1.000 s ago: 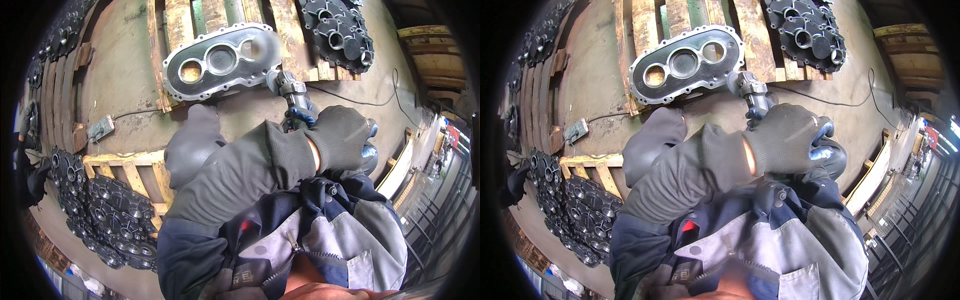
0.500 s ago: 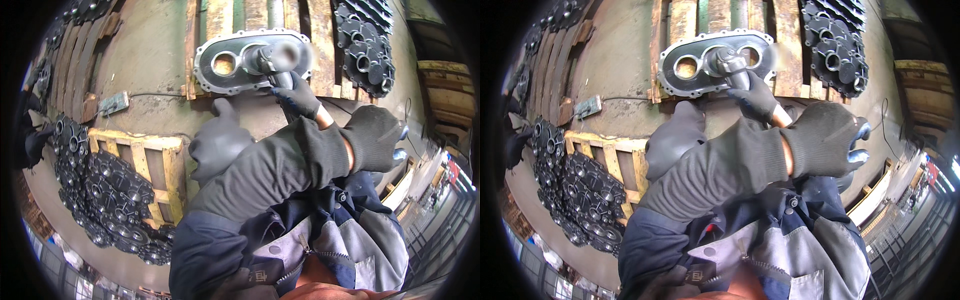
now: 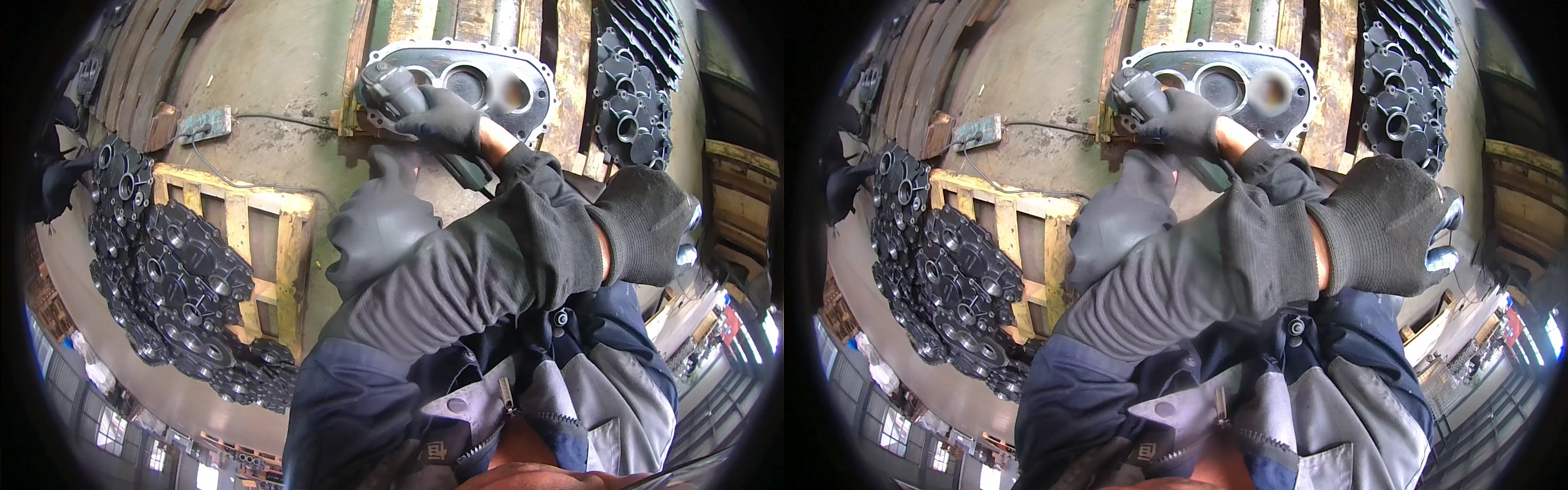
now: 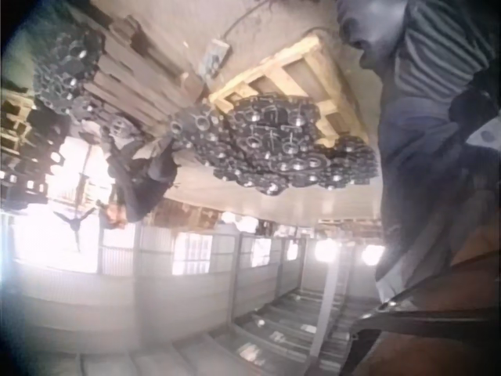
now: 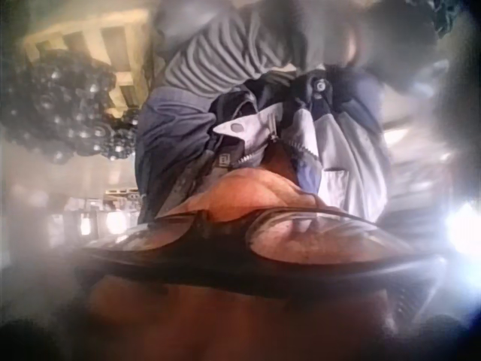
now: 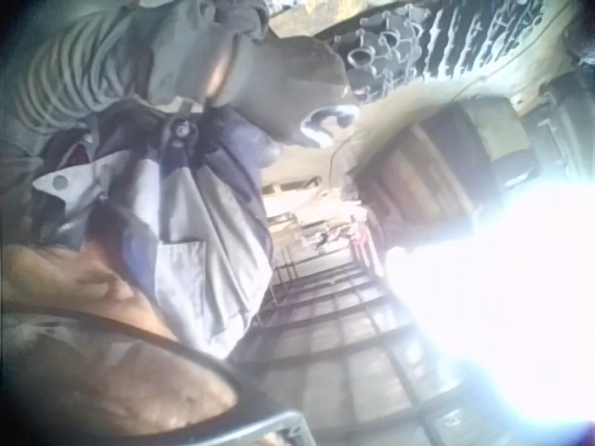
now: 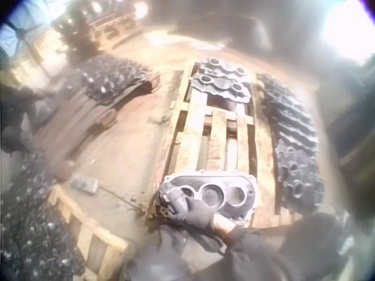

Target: The person uses an angle grinder to smooth the edges of metal parts placed on a wooden pallet. They handle several parts one at a time, flipping them over to grind different sides, then place them back on the pallet.

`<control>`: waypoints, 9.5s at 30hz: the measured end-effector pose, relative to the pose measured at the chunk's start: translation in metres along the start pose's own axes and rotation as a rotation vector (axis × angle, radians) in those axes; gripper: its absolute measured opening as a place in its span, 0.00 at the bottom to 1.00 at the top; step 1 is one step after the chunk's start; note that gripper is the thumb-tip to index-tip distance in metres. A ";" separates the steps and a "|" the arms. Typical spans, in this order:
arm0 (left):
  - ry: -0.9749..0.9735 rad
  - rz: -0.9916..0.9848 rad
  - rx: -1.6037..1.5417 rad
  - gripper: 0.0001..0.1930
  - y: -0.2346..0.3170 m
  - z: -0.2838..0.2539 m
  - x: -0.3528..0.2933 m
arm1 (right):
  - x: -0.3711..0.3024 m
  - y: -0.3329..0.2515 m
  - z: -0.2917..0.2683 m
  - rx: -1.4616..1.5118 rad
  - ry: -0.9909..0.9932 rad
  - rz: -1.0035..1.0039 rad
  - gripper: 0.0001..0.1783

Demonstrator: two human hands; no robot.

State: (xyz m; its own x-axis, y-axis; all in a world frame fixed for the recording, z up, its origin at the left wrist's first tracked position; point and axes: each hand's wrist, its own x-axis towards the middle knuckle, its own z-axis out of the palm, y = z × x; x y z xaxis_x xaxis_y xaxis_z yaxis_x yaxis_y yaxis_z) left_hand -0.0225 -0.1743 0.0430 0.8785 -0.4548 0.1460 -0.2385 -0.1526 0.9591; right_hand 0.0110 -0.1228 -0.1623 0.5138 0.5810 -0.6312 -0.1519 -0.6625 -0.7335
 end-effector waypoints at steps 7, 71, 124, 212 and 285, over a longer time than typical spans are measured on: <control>0.002 -0.046 -0.002 0.21 -0.001 -0.011 -0.015 | -0.031 0.007 -0.007 -0.301 -0.139 -0.015 0.41; -0.174 0.016 -0.054 0.21 0.005 0.021 -0.013 | -0.201 0.169 -0.017 0.850 0.360 0.378 0.25; -0.070 0.030 -0.023 0.20 0.005 -0.005 -0.029 | -0.140 0.109 0.000 0.588 0.309 0.207 0.36; -0.060 0.028 -0.029 0.20 0.003 0.000 -0.008 | -0.067 0.046 0.012 -0.478 0.254 0.027 0.47; 0.313 -0.095 0.368 0.43 -0.034 0.087 0.014 | -0.247 0.097 -0.161 0.798 0.659 -0.289 0.28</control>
State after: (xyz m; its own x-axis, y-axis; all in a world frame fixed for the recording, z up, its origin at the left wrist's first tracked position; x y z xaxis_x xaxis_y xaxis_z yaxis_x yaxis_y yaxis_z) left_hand -0.0380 -0.2521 -0.0089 0.9722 -0.1474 0.1819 -0.2321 -0.5061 0.8307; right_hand 0.0054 -0.4067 -0.0363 0.9366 0.1384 -0.3219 -0.3364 0.0981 -0.9366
